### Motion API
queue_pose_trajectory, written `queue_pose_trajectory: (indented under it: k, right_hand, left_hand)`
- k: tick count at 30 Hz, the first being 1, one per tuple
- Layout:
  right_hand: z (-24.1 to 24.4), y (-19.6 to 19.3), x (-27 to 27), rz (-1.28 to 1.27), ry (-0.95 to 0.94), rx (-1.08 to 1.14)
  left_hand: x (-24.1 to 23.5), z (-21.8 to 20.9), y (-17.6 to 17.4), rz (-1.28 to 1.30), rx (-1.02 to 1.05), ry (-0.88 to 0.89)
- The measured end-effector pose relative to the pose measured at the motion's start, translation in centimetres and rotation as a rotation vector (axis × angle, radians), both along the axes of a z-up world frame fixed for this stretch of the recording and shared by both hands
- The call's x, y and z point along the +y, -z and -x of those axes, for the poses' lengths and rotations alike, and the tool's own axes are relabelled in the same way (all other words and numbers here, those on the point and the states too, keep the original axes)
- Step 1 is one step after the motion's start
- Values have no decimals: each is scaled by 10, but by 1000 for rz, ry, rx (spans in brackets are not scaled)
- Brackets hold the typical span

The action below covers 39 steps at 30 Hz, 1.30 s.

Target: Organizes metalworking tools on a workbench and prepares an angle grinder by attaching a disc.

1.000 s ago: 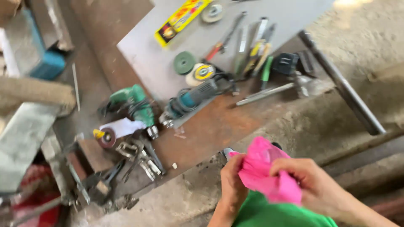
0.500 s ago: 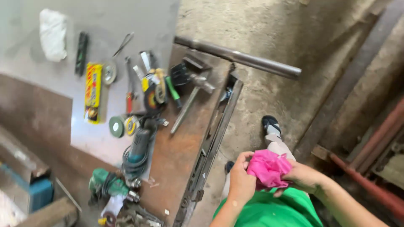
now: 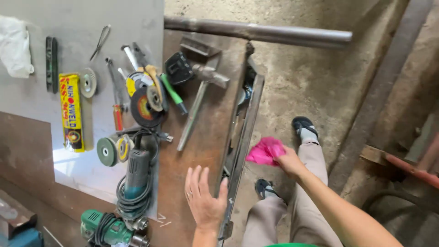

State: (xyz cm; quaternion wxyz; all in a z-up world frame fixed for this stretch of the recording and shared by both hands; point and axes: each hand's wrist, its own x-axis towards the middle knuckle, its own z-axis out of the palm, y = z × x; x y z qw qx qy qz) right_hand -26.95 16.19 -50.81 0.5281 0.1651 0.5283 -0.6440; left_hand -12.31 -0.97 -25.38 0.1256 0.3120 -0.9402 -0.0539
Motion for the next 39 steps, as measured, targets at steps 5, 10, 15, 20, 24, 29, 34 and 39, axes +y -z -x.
queue_pose_trajectory:
  k: [5, 10, 15, 20, 24, 29, 34, 39]
  right_hand:
    - [44, -22, -123, -92, -34, 140]
    - [109, 53, -201, 5, -21, 233]
    - [135, 56, -287, -32, -212, 248]
    - [161, 15, -285, -146, -419, 308]
    - [191, -21, -242, -265, -518, 378]
    - [218, -45, -156, -477, -657, 380]
    - [190, -266, -183, -695, -926, 680]
    - [172, -331, -233, -447, -1082, 1204]
  left_hand:
    - [-38, -25, 31, 87, -59, 18]
    - [-49, -38, 60, 108, 23, 10]
    - [-57, -38, 97, 315, 220, -135]
    - [-62, -44, 88, 356, 79, -42]
    - [-57, -40, 59, 99, 5, -27]
    - [-63, -31, 18, -68, 90, -35]
    - [-65, -38, 2, -181, 129, -51]
    - [-46, -41, 4, -235, 136, -60]
